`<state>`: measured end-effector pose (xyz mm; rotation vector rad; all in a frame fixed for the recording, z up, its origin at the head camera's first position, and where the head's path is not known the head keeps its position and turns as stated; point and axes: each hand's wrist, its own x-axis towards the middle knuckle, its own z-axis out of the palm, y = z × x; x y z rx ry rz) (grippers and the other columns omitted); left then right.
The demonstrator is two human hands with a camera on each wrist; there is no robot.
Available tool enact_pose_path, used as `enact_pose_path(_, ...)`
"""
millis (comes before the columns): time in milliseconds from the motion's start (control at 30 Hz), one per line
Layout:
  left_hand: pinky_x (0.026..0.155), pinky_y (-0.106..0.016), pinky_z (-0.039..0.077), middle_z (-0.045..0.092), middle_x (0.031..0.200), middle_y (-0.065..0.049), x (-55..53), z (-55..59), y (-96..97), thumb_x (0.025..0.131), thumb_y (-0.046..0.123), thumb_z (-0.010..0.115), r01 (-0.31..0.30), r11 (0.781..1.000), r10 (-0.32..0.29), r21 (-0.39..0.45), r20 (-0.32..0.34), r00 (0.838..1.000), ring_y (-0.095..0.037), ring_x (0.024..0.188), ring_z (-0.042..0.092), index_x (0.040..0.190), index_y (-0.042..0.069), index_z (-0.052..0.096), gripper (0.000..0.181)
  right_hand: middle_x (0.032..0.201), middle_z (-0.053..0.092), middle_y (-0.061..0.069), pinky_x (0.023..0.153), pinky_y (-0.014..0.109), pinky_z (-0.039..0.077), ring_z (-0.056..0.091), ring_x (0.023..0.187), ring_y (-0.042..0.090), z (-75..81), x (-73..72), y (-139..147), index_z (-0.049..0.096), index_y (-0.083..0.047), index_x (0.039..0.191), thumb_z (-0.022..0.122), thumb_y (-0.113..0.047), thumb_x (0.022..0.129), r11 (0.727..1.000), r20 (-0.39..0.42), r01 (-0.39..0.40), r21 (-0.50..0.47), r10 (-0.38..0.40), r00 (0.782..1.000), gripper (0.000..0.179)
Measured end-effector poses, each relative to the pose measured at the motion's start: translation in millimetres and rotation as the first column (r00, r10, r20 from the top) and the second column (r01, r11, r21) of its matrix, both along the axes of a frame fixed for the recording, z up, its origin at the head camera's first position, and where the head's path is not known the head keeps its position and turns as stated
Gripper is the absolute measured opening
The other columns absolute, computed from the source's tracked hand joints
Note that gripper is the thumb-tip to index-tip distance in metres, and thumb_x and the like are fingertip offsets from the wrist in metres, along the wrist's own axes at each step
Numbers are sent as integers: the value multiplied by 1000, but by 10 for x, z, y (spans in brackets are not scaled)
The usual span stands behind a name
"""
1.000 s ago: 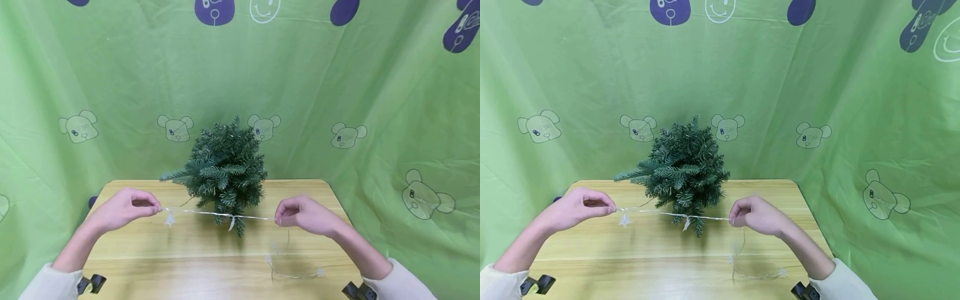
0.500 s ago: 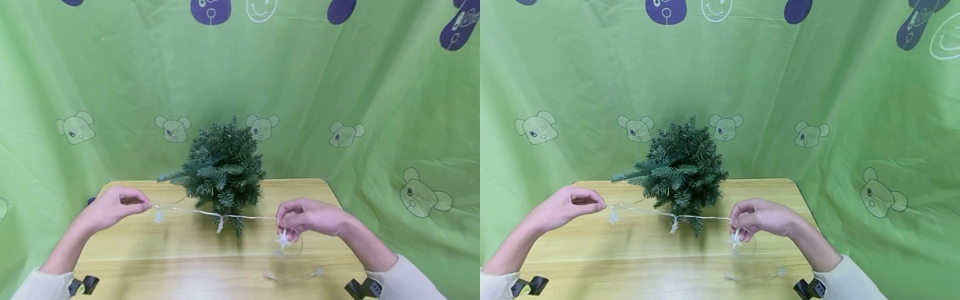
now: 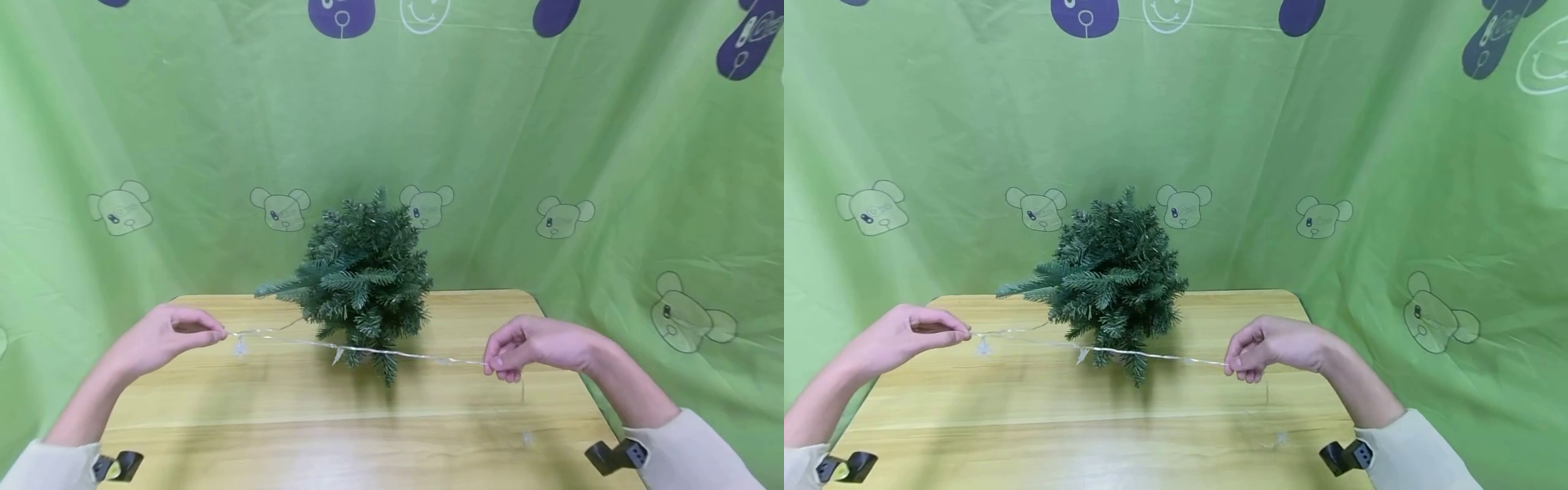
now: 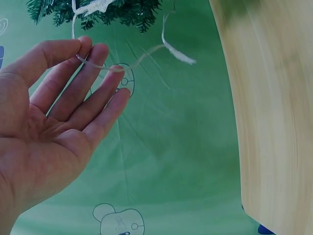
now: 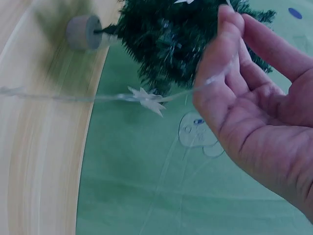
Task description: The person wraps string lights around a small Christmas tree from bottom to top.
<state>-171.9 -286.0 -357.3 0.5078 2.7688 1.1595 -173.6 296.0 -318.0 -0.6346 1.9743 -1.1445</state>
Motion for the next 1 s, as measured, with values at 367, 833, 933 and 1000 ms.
enact_pose_path(367, 84, -23, 54, 76, 109, 1, 16, -11, -101, 97, 25, 69, 14, 999, -15, -35, -22, 1000, 1, 96, 67, 105, 19, 77, 13, 96, 72, 12, 90, 42, 56, 69, 88, 21, 6, 23, 173, 69, 4, 109, 61, -12, 98, 998, 45, -10, 69, 7, 999, 20)
enact_pose_path(833, 84, -23, 53, 75, 111, 2, 35, 66, -71, 98, 26, 68, -16, 999, 14, -50, -34, 999, 2, 98, 66, 108, 19, 77, 15, 92, 70, 12, 86, 43, 57, 69, 84, 20, 99, 69, 219, 68, 4, 106, 59, -7, 97, 996, 34, -23, 86, 20, 999, 17)
enact_pose_path(933, 84, -21, 54, 76, 111, 2, 50, 126, -32, 99, 24, 67, -3, 1000, 2, -16, -57, 998, 2, 99, 66, 108, 19, 76, 14, 92, 69, 12, 83, 41, 59, 68, 82, 16, 150, 74, 249, 67, 5, 106, 58, -6, 97, 998, 42, -20, 57, 18, 999, 17)
enact_pose_path(1000, 85, -21, 54, 76, 110, 2, 60, 183, 4, 99, 25, 67, 3, 1000, -3, 0, -62, 998, 1, 99, 67, 108, 20, 76, 14, 93, 69, 12, 83, 40, 60, 68, 82, 15, 197, 80, 269, 67, 4, 106, 58, -7, 98, 998, 29, -15, 61, 13, 999, 16)
